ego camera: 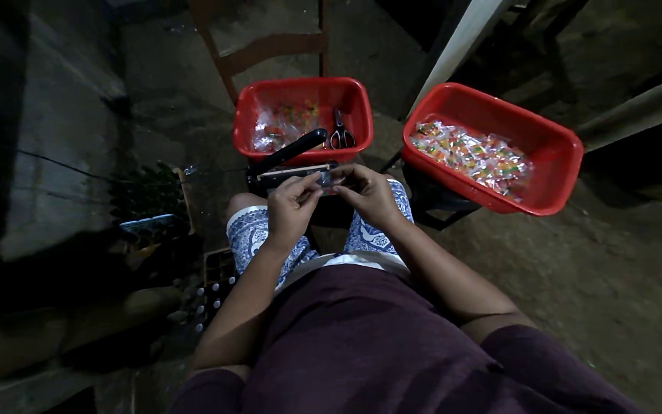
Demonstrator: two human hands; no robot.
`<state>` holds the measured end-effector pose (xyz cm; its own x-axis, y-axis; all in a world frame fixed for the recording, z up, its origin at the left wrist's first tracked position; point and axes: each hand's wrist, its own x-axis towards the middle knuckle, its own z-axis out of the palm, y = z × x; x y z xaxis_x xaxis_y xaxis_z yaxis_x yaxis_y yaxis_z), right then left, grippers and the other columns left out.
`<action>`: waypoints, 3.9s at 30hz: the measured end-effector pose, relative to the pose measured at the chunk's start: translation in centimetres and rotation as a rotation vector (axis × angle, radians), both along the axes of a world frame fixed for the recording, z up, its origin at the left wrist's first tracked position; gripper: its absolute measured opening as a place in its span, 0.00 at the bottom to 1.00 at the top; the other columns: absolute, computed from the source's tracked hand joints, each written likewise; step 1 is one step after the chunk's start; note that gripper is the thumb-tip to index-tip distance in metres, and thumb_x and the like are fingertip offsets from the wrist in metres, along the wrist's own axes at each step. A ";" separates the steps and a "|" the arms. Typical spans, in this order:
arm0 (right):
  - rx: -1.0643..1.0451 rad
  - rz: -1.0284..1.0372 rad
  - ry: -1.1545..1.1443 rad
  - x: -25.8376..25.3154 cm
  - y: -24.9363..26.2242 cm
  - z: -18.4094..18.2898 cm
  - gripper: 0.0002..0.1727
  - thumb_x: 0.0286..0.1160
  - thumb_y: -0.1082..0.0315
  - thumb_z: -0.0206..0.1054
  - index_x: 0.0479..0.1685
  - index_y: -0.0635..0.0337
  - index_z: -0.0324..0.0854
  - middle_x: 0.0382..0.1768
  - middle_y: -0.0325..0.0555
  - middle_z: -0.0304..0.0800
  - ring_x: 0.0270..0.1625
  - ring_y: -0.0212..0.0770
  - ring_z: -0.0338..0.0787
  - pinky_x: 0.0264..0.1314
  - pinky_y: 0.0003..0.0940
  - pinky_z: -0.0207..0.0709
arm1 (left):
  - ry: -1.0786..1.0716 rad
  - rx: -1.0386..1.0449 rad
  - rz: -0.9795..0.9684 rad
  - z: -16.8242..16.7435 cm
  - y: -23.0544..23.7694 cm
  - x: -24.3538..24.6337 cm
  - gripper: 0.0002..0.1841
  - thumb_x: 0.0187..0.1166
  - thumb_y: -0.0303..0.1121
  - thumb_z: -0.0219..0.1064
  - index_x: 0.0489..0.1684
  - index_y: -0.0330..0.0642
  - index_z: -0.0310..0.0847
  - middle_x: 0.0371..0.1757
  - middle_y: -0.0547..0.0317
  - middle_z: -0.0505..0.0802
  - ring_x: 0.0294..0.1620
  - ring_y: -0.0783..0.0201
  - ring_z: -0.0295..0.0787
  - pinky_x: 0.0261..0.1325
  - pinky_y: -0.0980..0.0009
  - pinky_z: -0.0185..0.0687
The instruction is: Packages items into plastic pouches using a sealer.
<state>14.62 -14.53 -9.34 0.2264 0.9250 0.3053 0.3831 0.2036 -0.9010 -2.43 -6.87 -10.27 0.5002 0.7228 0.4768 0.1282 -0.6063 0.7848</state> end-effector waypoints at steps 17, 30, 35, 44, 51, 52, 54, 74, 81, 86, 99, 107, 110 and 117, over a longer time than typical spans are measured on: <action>-0.135 -0.017 0.068 2.0 2.8 -0.7 0.08 0.82 0.68 0.66 0.44 0.66 0.85 0.45 0.44 0.86 0.43 0.28 0.86 0.50 0.26 0.82 | 0.126 -0.380 0.018 1.0 2.8 1.1 0.07 0.81 0.29 0.70 0.45 0.34 0.89 0.53 0.51 0.90 0.52 0.66 0.87 0.58 0.68 0.83; -0.405 -0.004 0.484 3.3 6.1 -6.0 0.07 0.82 0.70 0.66 0.37 0.64 0.82 0.31 0.38 0.84 0.34 0.28 0.84 0.44 0.28 0.83 | -0.077 -0.912 0.137 -4.5 5.4 3.6 0.04 0.79 0.25 0.72 0.42 0.32 0.86 0.36 0.59 0.91 0.35 0.73 0.88 0.45 0.74 0.88; -0.436 -0.006 0.428 4.0 7.1 -8.2 0.09 0.83 0.69 0.66 0.35 0.65 0.81 0.29 0.40 0.83 0.32 0.29 0.83 0.43 0.29 0.82 | -0.085 -1.041 0.152 -6.3 5.9 4.2 0.08 0.85 0.30 0.66 0.49 0.32 0.83 0.41 0.57 0.89 0.39 0.69 0.87 0.50 0.70 0.88; -0.514 -0.069 0.507 4.0 7.9 -11.3 0.08 0.85 0.69 0.64 0.40 0.65 0.82 0.29 0.38 0.82 0.29 0.26 0.79 0.36 0.24 0.76 | -0.146 -1.179 0.233 -8.9 7.1 3.9 0.12 0.93 0.36 0.54 0.61 0.40 0.77 0.49 0.54 0.91 0.44 0.63 0.92 0.48 0.66 0.90; -0.516 -0.050 0.434 3.4 8.6 -11.6 0.09 0.85 0.69 0.64 0.42 0.67 0.83 0.32 0.41 0.85 0.34 0.27 0.83 0.42 0.25 0.80 | -0.024 -1.101 0.118 -9.9 7.8 4.5 0.08 0.82 0.27 0.68 0.53 0.34 0.84 0.46 0.57 0.89 0.42 0.68 0.88 0.50 0.68 0.88; -0.517 -0.046 0.427 3.5 8.6 -11.7 0.09 0.84 0.69 0.65 0.43 0.67 0.83 0.33 0.42 0.85 0.35 0.28 0.83 0.43 0.26 0.80 | -0.031 -1.117 0.138 -10.0 7.9 4.8 0.07 0.82 0.26 0.68 0.51 0.33 0.84 0.45 0.56 0.90 0.42 0.68 0.88 0.50 0.68 0.88; -0.509 -0.032 0.418 3.8 8.8 -11.7 0.08 0.82 0.69 0.67 0.47 0.67 0.83 0.36 0.43 0.86 0.36 0.29 0.85 0.45 0.28 0.82 | -0.036 -1.131 0.151 -10.3 8.1 4.9 0.07 0.83 0.26 0.68 0.51 0.32 0.84 0.45 0.55 0.90 0.42 0.68 0.87 0.50 0.68 0.88; -0.585 0.215 0.136 6.6 11.0 -11.3 0.08 0.81 0.68 0.69 0.46 0.65 0.87 0.38 0.46 0.90 0.39 0.33 0.87 0.50 0.35 0.83 | 0.007 -1.038 0.186 -10.9 8.5 5.0 0.07 0.82 0.26 0.69 0.48 0.32 0.84 0.44 0.55 0.90 0.40 0.70 0.87 0.50 0.70 0.87; -0.663 0.336 0.028 6.5 13.0 -10.1 0.09 0.82 0.68 0.68 0.47 0.66 0.89 0.39 0.46 0.92 0.41 0.34 0.87 0.53 0.37 0.81 | 0.046 -0.920 0.146 -11.7 8.6 5.0 0.05 0.81 0.25 0.70 0.46 0.32 0.87 0.42 0.56 0.91 0.39 0.71 0.86 0.49 0.71 0.86; -0.745 0.392 -0.043 6.3 14.5 -8.9 0.10 0.83 0.69 0.68 0.50 0.68 0.88 0.42 0.51 0.91 0.44 0.37 0.87 0.57 0.39 0.80 | 0.040 -0.896 0.153 -12.0 8.9 5.0 0.05 0.80 0.25 0.69 0.45 0.32 0.87 0.42 0.58 0.91 0.37 0.73 0.85 0.45 0.75 0.84; -0.645 0.349 -0.240 6.5 18.2 -12.9 0.11 0.83 0.66 0.66 0.51 0.62 0.91 0.48 0.57 0.93 0.57 0.55 0.90 0.67 0.61 0.77 | -0.317 -1.606 0.344 -13.1 9.5 7.3 0.12 0.85 0.29 0.65 0.62 0.38 0.77 0.48 0.55 0.90 0.44 0.66 0.90 0.50 0.71 0.87; -0.773 0.267 -0.453 5.3 18.4 -13.3 0.13 0.84 0.62 0.65 0.53 0.58 0.90 0.51 0.58 0.93 0.59 0.60 0.91 0.64 0.67 0.78 | -0.283 -1.574 0.433 -14.6 9.2 8.4 0.14 0.84 0.29 0.67 0.64 0.38 0.76 0.50 0.53 0.87 0.44 0.65 0.87 0.50 0.71 0.85; -0.788 0.192 -0.518 4.3 17.9 -12.6 0.13 0.85 0.61 0.63 0.55 0.56 0.90 0.54 0.55 0.93 0.63 0.58 0.90 0.69 0.64 0.76 | -0.301 -1.553 0.437 -14.7 9.2 8.6 0.15 0.85 0.28 0.66 0.65 0.36 0.75 0.51 0.52 0.86 0.44 0.64 0.86 0.51 0.69 0.86; -0.697 0.084 -0.589 3.5 16.7 -12.5 0.12 0.83 0.67 0.63 0.56 0.59 0.90 0.61 0.56 0.90 0.69 0.59 0.86 0.72 0.60 0.76 | -0.301 -1.526 0.469 -14.6 8.8 9.2 0.12 0.86 0.30 0.65 0.60 0.35 0.77 0.48 0.52 0.87 0.42 0.64 0.85 0.50 0.69 0.85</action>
<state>18.10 2.17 -21.82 0.1345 0.9494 -0.2839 0.8282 -0.2650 -0.4939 6.79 1.94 -24.90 0.1377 0.6433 -0.7531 -0.1932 0.7632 0.6166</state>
